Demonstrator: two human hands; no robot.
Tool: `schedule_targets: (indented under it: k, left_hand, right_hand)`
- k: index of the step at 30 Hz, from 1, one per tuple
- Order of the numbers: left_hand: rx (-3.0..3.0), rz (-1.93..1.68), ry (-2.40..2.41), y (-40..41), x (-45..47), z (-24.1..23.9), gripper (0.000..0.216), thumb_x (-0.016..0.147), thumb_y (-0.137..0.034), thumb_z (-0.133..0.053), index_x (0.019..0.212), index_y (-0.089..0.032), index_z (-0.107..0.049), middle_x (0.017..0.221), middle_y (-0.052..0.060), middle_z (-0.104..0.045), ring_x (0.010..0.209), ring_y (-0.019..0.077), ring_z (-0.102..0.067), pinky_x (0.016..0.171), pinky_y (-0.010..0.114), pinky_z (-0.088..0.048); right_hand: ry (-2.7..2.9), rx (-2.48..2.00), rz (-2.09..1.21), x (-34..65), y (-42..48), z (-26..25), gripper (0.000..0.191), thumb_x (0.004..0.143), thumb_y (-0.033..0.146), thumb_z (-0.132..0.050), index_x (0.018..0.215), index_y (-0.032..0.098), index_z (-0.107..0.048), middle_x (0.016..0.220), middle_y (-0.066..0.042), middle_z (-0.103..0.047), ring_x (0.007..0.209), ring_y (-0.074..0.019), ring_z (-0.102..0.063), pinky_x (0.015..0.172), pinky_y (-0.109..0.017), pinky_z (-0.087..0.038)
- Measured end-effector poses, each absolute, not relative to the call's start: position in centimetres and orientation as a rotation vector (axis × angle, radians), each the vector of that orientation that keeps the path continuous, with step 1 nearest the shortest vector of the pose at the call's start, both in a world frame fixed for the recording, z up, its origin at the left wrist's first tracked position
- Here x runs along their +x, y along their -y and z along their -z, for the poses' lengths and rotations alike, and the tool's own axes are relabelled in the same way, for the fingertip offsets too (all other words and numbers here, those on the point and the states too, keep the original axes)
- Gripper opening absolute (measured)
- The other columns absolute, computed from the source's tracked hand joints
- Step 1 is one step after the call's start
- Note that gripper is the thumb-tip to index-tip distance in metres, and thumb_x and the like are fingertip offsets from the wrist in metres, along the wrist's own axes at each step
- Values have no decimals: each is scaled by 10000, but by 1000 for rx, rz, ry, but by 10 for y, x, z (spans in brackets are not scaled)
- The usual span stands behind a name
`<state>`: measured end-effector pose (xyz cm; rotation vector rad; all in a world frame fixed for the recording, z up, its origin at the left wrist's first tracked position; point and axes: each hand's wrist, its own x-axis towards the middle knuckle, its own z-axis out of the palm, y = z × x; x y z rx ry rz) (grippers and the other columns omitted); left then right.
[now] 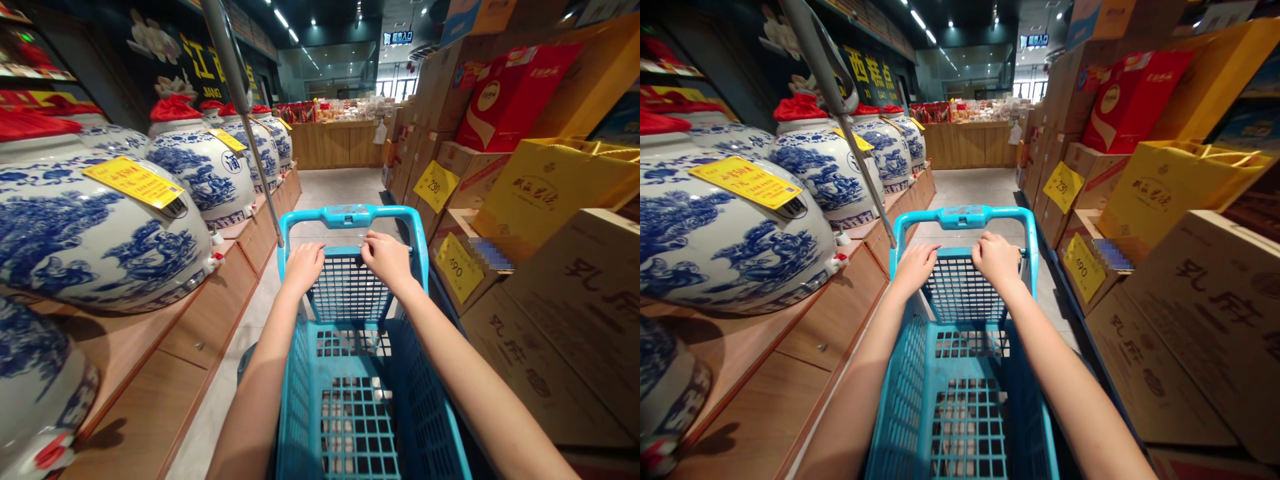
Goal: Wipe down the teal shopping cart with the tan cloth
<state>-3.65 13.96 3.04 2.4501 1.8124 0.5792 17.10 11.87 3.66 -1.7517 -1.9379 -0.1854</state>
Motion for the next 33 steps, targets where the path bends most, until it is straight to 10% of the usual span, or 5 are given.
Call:
schedule_targets:
  k: [33]
  left_hand:
    - [2474,-599,-1812,-142,-38,-26,420,1073,-230,-390,1352,-184,-701,1395,84,-731,1329,271,-640,1179,435,-454]
  right_hand:
    - [2083,-1232,22,184,-132,-21,286,888,140,-593,1022,223,-832,1259,-81,-786,1219,-264,-719,1072,-418,-571]
